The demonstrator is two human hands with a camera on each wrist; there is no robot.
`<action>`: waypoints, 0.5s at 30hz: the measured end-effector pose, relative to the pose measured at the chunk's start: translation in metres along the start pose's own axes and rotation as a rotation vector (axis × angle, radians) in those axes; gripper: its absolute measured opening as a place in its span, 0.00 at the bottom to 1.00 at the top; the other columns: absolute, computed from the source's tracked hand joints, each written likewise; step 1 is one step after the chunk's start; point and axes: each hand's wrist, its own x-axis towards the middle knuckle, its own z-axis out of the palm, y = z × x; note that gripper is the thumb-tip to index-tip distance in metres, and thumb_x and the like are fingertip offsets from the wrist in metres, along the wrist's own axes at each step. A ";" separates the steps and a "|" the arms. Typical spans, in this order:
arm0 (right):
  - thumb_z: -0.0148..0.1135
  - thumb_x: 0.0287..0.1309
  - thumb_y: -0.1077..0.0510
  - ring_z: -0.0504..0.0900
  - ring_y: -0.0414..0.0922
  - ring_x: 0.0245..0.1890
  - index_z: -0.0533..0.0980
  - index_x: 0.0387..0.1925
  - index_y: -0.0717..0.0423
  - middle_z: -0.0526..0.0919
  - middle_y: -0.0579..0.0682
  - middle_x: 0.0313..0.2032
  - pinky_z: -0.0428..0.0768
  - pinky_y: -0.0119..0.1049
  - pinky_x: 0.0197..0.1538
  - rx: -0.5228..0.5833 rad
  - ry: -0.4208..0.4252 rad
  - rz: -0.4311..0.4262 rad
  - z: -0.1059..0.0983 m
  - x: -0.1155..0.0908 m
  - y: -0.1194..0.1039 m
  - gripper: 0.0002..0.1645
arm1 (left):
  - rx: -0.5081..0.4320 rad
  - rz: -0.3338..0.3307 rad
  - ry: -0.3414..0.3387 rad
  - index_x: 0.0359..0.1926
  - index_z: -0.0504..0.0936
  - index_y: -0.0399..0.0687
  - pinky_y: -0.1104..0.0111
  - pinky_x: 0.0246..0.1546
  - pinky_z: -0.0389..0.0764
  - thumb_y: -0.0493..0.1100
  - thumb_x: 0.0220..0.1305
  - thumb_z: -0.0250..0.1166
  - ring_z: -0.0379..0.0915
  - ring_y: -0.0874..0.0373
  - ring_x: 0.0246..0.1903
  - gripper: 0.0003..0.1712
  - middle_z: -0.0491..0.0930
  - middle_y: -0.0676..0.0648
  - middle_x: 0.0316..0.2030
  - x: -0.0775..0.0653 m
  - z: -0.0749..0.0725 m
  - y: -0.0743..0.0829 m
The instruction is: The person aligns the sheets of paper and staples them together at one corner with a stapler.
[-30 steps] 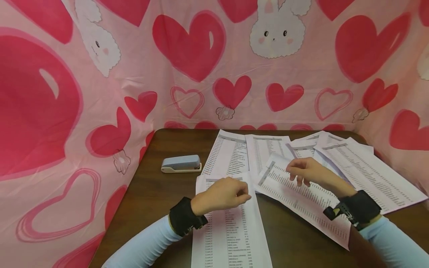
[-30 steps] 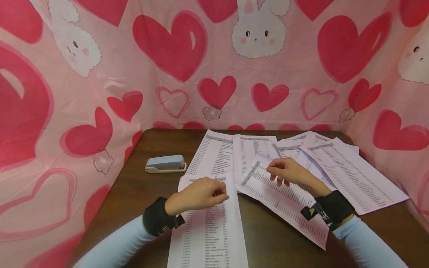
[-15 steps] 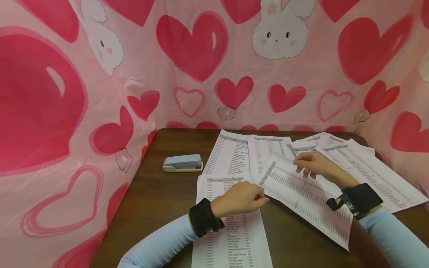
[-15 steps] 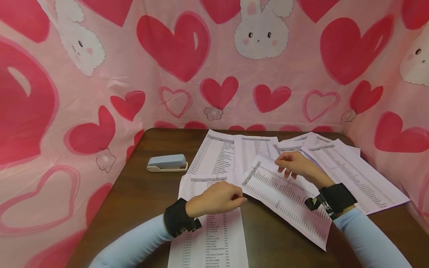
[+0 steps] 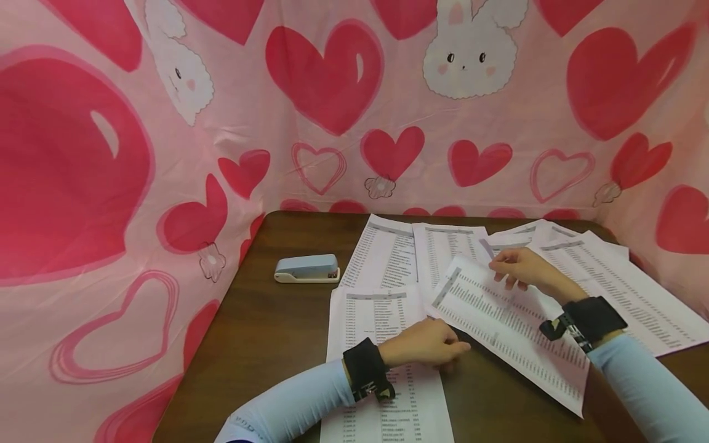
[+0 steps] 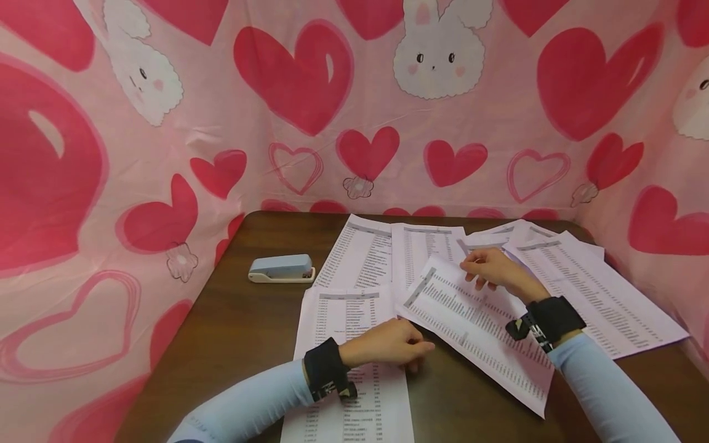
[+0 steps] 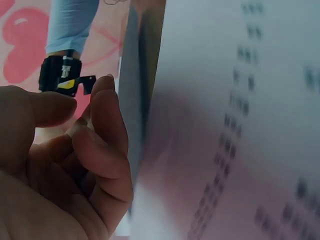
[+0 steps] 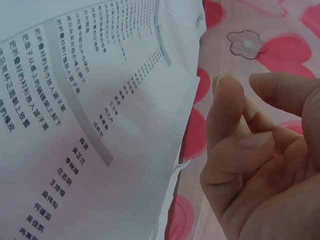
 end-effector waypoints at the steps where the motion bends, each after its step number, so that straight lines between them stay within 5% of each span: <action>1: 0.58 0.68 0.49 0.80 0.44 0.24 0.74 0.51 0.68 0.86 0.53 0.33 0.71 0.34 0.22 -0.002 0.002 0.005 0.000 0.001 0.000 0.25 | -0.020 -0.015 -0.007 0.16 0.80 0.53 0.76 0.15 0.69 0.57 0.72 0.54 0.74 0.68 0.13 0.28 0.79 0.60 0.13 0.001 0.002 0.000; 15: 0.59 0.66 0.50 0.77 0.45 0.25 0.77 0.47 0.65 0.83 0.56 0.35 0.68 0.34 0.21 -0.085 0.036 0.006 -0.004 0.015 0.017 0.21 | -0.255 -0.111 -0.046 0.19 0.81 0.51 0.70 0.14 0.73 0.59 0.71 0.54 0.77 0.62 0.12 0.27 0.81 0.57 0.14 0.016 0.016 0.010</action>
